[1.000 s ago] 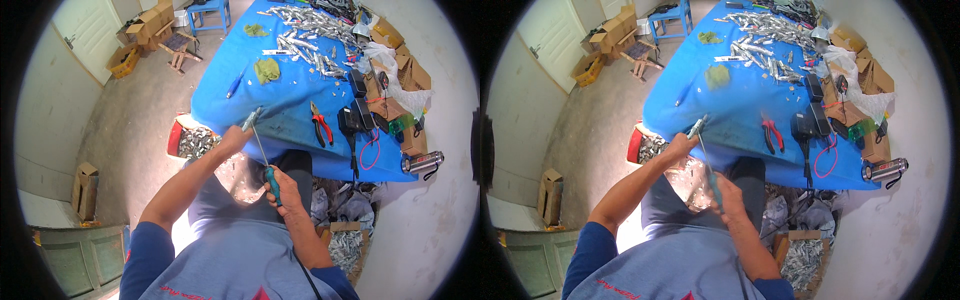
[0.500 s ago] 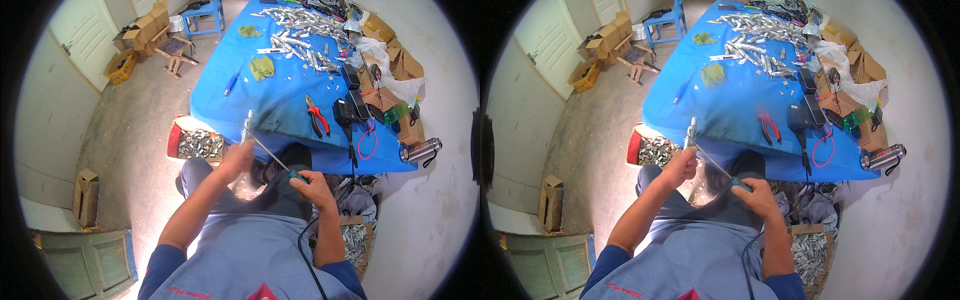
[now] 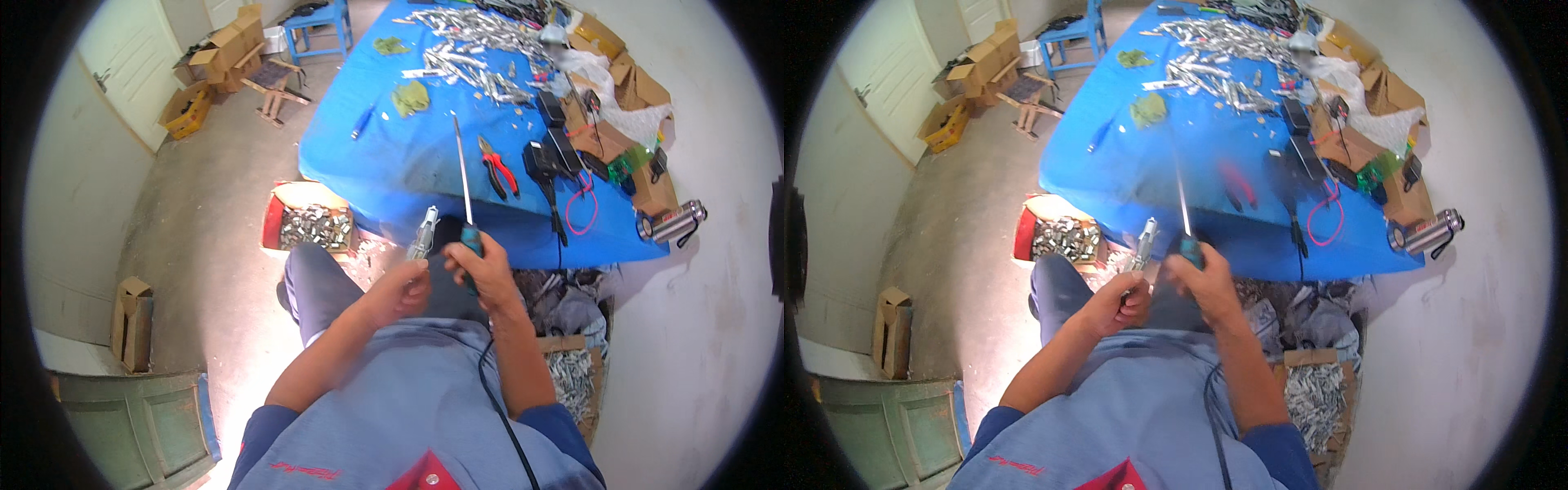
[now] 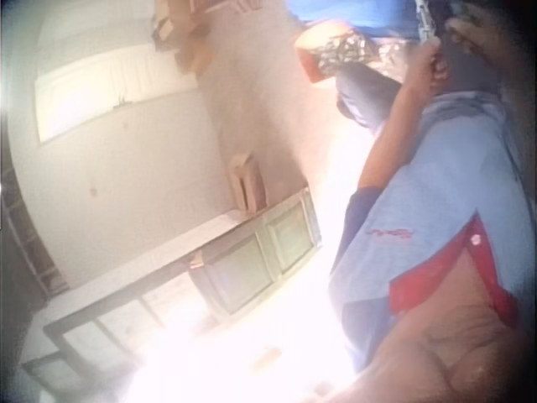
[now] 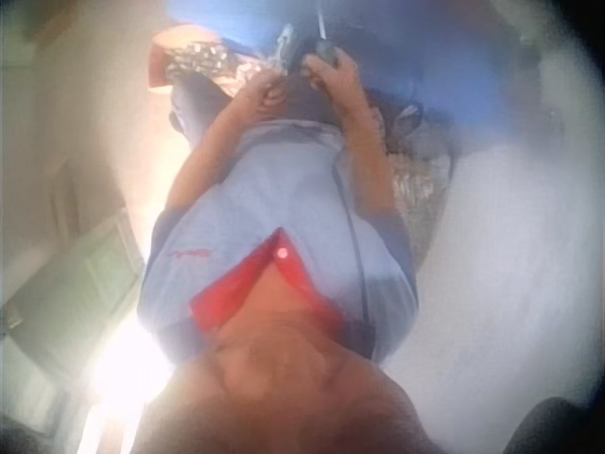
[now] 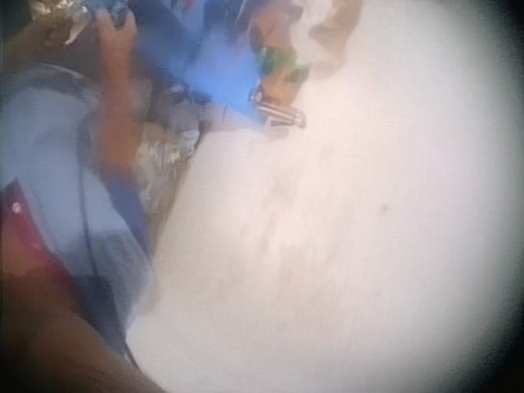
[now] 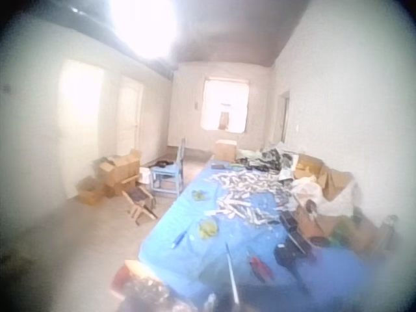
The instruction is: The person uses a screwdriver to drive a screw into a metal component held in one hand.
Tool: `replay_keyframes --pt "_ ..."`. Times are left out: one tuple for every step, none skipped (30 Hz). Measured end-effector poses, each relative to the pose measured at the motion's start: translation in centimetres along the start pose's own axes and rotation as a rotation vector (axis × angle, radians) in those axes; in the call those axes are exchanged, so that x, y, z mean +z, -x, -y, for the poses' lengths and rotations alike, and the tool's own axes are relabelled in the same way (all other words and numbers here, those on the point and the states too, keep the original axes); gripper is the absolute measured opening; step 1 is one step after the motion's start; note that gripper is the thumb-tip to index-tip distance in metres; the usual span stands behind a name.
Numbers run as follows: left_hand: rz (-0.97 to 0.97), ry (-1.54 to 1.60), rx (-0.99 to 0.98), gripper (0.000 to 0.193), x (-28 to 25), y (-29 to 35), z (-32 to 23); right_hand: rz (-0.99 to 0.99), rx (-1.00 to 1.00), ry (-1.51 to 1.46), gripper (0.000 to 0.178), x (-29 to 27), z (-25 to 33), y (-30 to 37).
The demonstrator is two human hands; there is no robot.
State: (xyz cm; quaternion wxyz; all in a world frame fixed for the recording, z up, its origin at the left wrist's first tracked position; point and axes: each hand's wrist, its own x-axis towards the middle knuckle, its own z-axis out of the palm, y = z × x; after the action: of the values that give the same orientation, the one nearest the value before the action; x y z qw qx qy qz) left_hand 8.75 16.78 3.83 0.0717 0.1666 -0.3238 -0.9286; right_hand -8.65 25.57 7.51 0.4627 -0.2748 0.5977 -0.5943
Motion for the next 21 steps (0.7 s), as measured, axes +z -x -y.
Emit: replay_keyframes --pt "0.017 0.007 0.006 0.046 0.5 0.1 0.3 0.017 -0.002 -0.084 0.023 0.6 -0.2 -0.1" --pt "-0.013 -0.008 0.0 0.045 0.7 0.1 0.7 0.042 -0.011 -0.172 0.023 1.3 -0.4 -0.2" --pt "-0.042 -0.024 -0.005 0.044 0.9 0.0 1.1 0.066 -0.022 -0.26 0.022 1.4 -0.6 -0.1" --pt "-0.07 -0.04 -0.011 0.042 1.1 -0.1 1.6 0.062 -0.021 -0.23 0.023 1.1 -0.9 0.1" --pt "-0.065 -0.053 -0.041 0.039 0.8 -0.2 2.3 0.061 -0.02 -0.202 0.024 0.9 -1.3 0.2" --pt "-0.076 -0.041 -0.066 0.038 0.7 -0.3 2.8 0.061 -0.02 -0.174 0.024 0.8 -1.6 0.4" --pt "-0.086 -0.029 -0.092 0.038 0.8 -0.4 3.3 0.042 -0.028 -0.123 0.023 0.9 -1.9 0.6" --pt "-0.095 -0.015 -0.117 0.039 1.0 -0.6 3.6 0.023 -0.034 -0.069 0.021 1.0 -2.0 0.6" --pt "-0.078 -0.018 -0.102 0.039 1.1 -0.6 3.8 0.004 -0.041 -0.014 0.02 1.0 -2.2 0.7" --pt "-0.062 -0.021 -0.087 0.039 1.4 -0.6 4.0 0.013 -0.041 -0.004 0.02 0.8 -2.3 0.8" --pt "-0.048 -0.025 -0.071 0.039 1.6 -0.6 4.1 0.024 -0.042 0.005 0.02 0.7 -2.5 0.9" --pt "-0.065 -0.091 -0.063 0.04 1.7 -0.5 4.1 0.036 -0.042 0.014 0.021 0.6 -2.6 1.0" --pt "-0.082 -0.157 -0.055 0.041 1.8 -0.5 4.0 0.023 -0.049 0.052 0.021 0.5 -2.7 0.9" --pt "-0.1 -0.222 -0.046 0.042 1.9 -0.4 4.0 0.012 -0.056 0.091 0.021 0.4 -2.7 0.8" --pt "-0.098 -0.268 -0.024 0.042 1.8 -0.4 4.2 0.002 -0.062 0.129 0.022 0.4 -2.8 0.8" --pt "-0.096 -0.314 -0.002 0.042 1.7 -0.4 4.4 0.025 -0.038 0.106 0.022 0.4 -2.8 1.0" --pt "-0.095 -0.358 0.018 0.042 1.6 -0.3 4.7 0.048 -0.011 0.081 0.022 0.4 -2.8 1.2" --pt "-0.083 -0.375 0.03 0.041 1.6 -0.2 4.9 0.071 0.016 0.057 0.023 0.3 -2.8 1.4" --pt "-0.071 -0.391 0.043 0.04 1.6 -0.1 5.0 0.083 0.016 0.072 0.023 0.2 -2.8 1.4" --pt "-0.058 -0.407 0.055 0.04 1.6 0.0 5.2 0.094 0.017 0.087 0.023 0.0 -2.8 1.5" --pt "-0.074 -0.423 0.055 0.039 1.4 0.0 5.4 0.105 0.018 0.102 0.023 0.0 -2.8 1.5"
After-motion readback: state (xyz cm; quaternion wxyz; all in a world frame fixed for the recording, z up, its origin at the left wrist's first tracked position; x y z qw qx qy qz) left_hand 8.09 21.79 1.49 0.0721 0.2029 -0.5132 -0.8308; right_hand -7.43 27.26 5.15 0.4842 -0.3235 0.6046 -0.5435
